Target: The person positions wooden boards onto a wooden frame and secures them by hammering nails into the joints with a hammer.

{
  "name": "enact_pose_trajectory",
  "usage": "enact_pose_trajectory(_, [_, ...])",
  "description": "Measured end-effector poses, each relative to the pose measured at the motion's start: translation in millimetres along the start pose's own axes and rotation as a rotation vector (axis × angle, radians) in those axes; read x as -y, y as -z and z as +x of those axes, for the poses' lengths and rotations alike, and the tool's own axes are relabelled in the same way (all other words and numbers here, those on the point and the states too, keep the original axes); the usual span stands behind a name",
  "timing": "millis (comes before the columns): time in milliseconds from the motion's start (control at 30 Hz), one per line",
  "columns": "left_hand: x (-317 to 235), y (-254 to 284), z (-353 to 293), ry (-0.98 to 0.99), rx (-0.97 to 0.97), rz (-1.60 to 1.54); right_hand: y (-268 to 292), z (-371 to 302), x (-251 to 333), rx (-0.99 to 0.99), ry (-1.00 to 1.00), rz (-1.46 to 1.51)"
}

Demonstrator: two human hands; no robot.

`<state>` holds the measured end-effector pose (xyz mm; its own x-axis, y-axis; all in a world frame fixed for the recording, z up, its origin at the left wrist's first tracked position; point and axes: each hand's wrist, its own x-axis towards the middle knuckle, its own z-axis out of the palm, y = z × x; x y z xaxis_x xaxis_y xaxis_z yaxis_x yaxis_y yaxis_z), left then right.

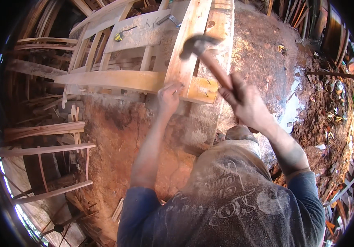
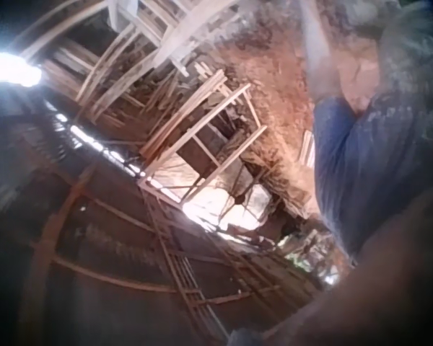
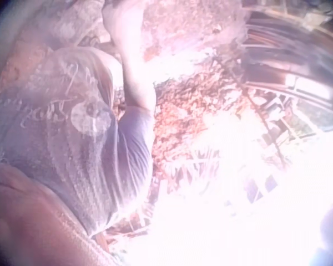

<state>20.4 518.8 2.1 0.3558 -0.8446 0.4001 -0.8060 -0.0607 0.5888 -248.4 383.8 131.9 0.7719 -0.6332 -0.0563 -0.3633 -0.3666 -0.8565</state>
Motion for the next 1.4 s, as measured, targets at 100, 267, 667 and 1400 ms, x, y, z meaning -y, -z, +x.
enact_pose_trajectory(100, [3,0,-2,-0.008,-0.042,-0.003,7,-6,21,-0.183,0.107,0.210])
enact_pose_trajectory(267, [-9,-2,12,-0.018,0.006,0.015,-43,-7,-43,0.141,0.040,-0.144])
enact_pose_trajectory(667, [36,37,56,0.454,0.288,0.107,-14,-12,4,-0.337,0.323,0.484])
enact_pose_trajectory(1400, [43,56,38,0.412,0.215,0.262,-41,-9,-24,0.093,-0.109,-0.039])
